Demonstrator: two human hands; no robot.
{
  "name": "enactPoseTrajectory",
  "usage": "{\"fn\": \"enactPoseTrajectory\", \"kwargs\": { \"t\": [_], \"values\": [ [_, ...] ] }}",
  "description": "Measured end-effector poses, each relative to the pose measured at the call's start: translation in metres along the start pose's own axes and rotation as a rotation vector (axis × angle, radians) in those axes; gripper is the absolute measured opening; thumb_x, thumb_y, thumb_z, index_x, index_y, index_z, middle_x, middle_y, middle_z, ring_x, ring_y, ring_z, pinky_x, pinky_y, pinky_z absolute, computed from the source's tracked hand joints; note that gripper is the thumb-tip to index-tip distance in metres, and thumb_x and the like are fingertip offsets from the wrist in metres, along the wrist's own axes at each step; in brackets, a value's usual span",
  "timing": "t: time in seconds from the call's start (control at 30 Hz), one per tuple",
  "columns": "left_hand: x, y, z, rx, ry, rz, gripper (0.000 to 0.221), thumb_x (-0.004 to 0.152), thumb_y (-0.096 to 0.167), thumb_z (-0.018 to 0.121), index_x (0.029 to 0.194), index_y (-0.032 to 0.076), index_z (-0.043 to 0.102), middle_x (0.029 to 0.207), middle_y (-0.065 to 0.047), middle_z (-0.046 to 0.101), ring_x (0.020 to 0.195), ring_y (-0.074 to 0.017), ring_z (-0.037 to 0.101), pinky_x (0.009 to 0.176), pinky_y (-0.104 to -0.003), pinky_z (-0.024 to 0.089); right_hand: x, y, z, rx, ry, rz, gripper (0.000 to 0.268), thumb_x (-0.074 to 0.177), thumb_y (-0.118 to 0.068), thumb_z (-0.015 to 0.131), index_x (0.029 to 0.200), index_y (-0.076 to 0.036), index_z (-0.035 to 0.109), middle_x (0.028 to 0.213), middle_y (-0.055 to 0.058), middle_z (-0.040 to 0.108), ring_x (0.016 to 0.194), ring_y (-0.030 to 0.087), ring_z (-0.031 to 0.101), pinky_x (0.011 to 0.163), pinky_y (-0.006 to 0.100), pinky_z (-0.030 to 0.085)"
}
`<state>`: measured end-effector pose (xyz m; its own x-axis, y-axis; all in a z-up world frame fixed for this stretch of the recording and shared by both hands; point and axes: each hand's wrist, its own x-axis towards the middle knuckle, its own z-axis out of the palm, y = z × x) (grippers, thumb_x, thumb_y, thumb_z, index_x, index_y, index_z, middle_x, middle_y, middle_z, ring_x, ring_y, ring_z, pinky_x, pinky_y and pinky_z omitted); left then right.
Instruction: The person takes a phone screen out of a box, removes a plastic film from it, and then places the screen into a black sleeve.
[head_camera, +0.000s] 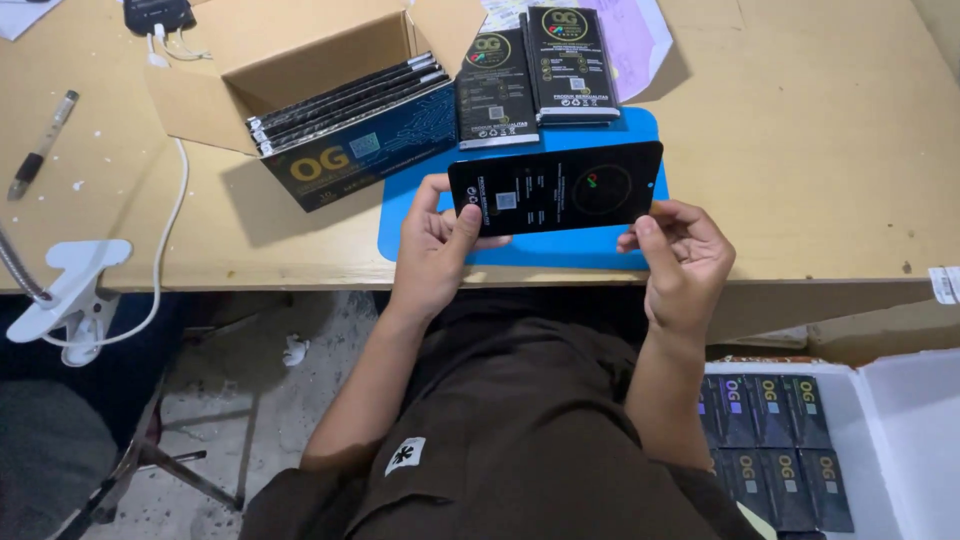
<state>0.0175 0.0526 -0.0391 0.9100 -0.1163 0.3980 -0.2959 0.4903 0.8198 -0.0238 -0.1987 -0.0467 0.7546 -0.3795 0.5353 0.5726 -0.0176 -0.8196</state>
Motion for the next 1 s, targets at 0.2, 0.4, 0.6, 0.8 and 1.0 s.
{"fn": "enactPoseTrajectory", "kwargs": {
  "t": [0.2,0.4,0.6,0.8,1.0],
  "values": [
    [-0.006,0.009,-0.006,0.005,-0.301,-0.089,0.046,0.094,0.004,0.073,0.136,0.004,0.055,0.098,-0.019,0.077,0.087,-0.0199,0.076,0.076,-0.042,0.066,0.007,-0.008,-0.009,-0.298,0.040,-0.225,0.014,0.097,0.005,0.081,0.102,0.010,0.069,0.076,0.018,0.062,0.061,0.023,0.066,0.060,0.031,0.055],
    [-0.003,0.016,-0.004,0.223,-0.274,-0.123,0.011,0.089,-0.001,0.077,0.099,0.003,0.072,0.069,-0.007,0.069,0.057,-0.0070,0.062,0.051,-0.026,0.056,-0.021,-0.048,0.049,-0.755,-0.086,-0.487,0.009,0.089,0.000,0.089,0.092,-0.005,0.083,0.067,0.003,0.051,0.050,0.018,0.052,0.053,0.028,0.045],
    [0.001,0.006,-0.014,0.117,-0.185,-0.126,0.011,0.087,-0.001,0.079,0.093,0.003,0.071,0.066,-0.004,0.066,0.057,-0.0032,0.058,0.051,-0.020,0.051,-0.028,-0.098,0.050,-0.208,-0.888,-0.332,0.004,0.084,-0.007,0.078,0.082,-0.007,0.081,0.050,0.005,0.049,0.040,0.027,0.051,0.042,0.032,0.044],
    [-0.003,0.018,-0.016,0.140,-0.204,-0.309,0.017,0.088,0.019,0.081,0.094,0.014,0.066,0.077,0.006,0.056,0.070,-0.0040,0.055,0.063,-0.023,0.047,-0.006,-0.098,-0.002,-0.194,-1.037,-0.422,0.007,0.085,-0.014,0.076,0.087,-0.008,0.073,0.060,0.000,0.052,0.047,0.014,0.045,0.047,0.030,0.033],
    [-0.002,0.021,-0.018,0.089,-0.284,-0.291,0.031,0.089,0.022,0.079,0.116,0.009,0.072,0.094,0.006,0.066,0.078,-0.0045,0.052,0.068,-0.022,0.043,0.006,-0.040,-0.049,-0.221,-0.516,-0.407,0.013,0.090,-0.017,0.076,0.091,-0.005,0.069,0.089,0.010,0.056,0.073,0.015,0.054,0.063,0.023,0.047]
  ]
}}
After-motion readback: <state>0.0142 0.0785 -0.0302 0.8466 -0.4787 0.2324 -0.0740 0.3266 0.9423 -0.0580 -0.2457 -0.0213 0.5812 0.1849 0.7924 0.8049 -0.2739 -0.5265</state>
